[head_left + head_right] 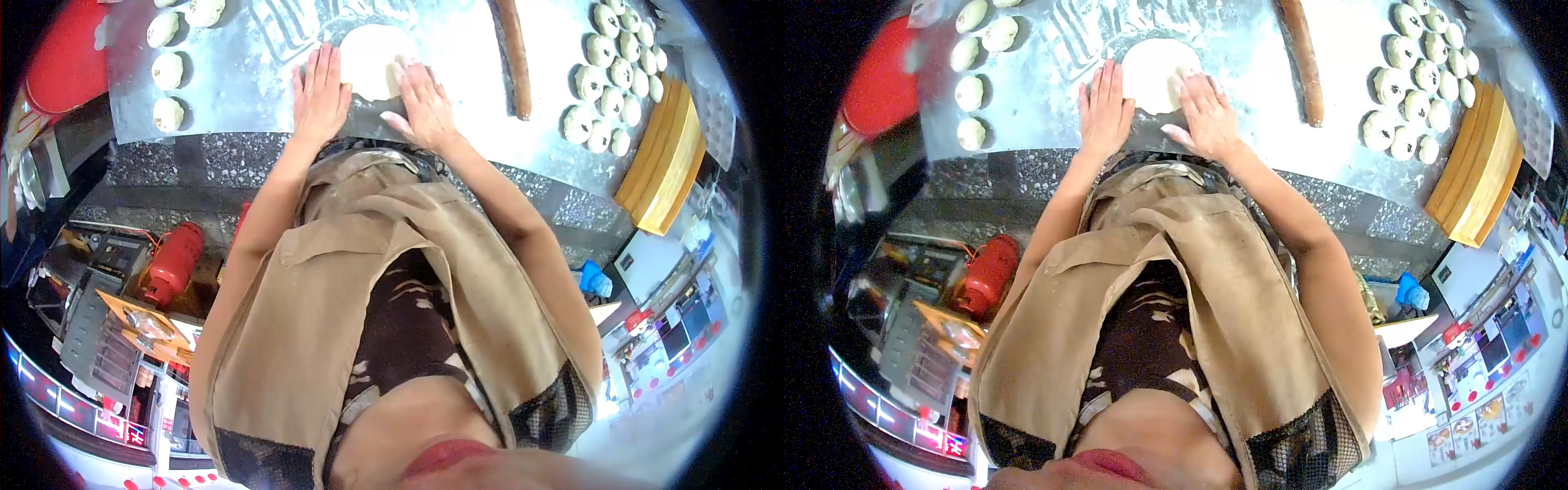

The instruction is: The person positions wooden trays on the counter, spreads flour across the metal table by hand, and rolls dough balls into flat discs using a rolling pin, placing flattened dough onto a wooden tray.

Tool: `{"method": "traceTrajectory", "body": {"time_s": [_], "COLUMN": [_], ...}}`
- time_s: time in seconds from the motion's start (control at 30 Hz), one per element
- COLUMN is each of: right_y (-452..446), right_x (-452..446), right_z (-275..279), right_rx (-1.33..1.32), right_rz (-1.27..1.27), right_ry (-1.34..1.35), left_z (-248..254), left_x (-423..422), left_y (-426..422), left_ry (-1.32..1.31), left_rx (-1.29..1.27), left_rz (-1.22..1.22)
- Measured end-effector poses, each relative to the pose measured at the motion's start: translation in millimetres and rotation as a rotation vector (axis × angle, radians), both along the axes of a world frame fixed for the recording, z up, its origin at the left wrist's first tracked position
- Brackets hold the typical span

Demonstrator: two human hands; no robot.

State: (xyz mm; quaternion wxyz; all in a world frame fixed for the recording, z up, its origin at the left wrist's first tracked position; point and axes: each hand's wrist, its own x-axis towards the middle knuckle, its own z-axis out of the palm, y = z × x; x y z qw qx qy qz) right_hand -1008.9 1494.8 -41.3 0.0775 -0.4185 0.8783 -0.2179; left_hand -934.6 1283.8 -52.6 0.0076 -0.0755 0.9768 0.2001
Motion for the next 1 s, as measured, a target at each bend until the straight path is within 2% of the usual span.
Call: {"method": "traceTrajectory", "body": {"time_s": [0.07,0.2,0.27,0.3,0.33,0.4,0.43,0.47,0.5,0.53,0.57,0.6,0.63,0.67,0.73,0.77,0.8,0.87,0.93,1.0], "right_y": [-4,-32,-34,-33,-31,-20,-14,-5,-1,19,21,26,41,61,84,109,137,206,287,382], "right_x": [-3,-9,-4,-6,-5,-3,-1,-4,-3,0,-2,-8,-20,-26,-42,-46,-51,-70,-88,-97], "right_z": [0,7,0,4,10,30,34,33,31,4,42,50,39,50,104,102,94,89,95,130], "right_rx": [0.016,0.058,0.049,0.021,0.024,-0.225,-0.258,-0.271,-0.375,-0.453,-0.914,-1.107,-1.213,-1.379,-1.622,-1.663,-1.799,-1.982,-2.251,-2.26], "right_rz": [-0.061,-0.023,0.126,0.104,0.085,-0.249,-0.387,-0.566,-0.806,-0.729,-1.003,-1.118,-1.145,-0.937,-1.175,-1.161,-0.963,-0.674,-0.192,-0.222], "right_ry": [0.011,0.032,0.017,0.028,0.038,-0.264,-0.357,-0.624,-0.766,-0.857,-1.43,-1.648,-1.997,-2.132,-1.972,-1.938,-1.913,-1.832,-1.671,-1.415], "left_z": [0,3,14,28,32,38,35,28,30,44,56,73,92,108,141,153,162,169,172,177], "left_x": [-3,-40,-60,-69,-72,-85,-85,-79,-78,-81,-80,-80,-79,-82,-85,-86,-92,-110,-123,-132], "left_y": [-8,-10,-5,3,2,-3,-1,2,8,22,40,62,85,112,166,192,219,277,328,373], "left_ry": [0.104,0.225,0.096,0.011,0.018,-0.333,-0.245,-0.14,0.11,0.128,0.154,0.082,0.118,0.151,0.209,0.232,0.248,0.362,0.366,0.423], "left_rx": [0.105,0.144,0.241,0.291,0.295,0.416,0.329,0.255,0.229,0.364,0.343,0.29,0.304,0.309,0.337,0.337,0.329,0.443,0.445,0.468], "left_rz": [0.024,0.036,0.169,0.281,0.261,0.297,0.213,0.117,-0.041,-0.061,-0.122,-0.184,-0.279,-0.363,-0.482,-0.544,-0.571,-0.772,-0.821,-0.78]}}
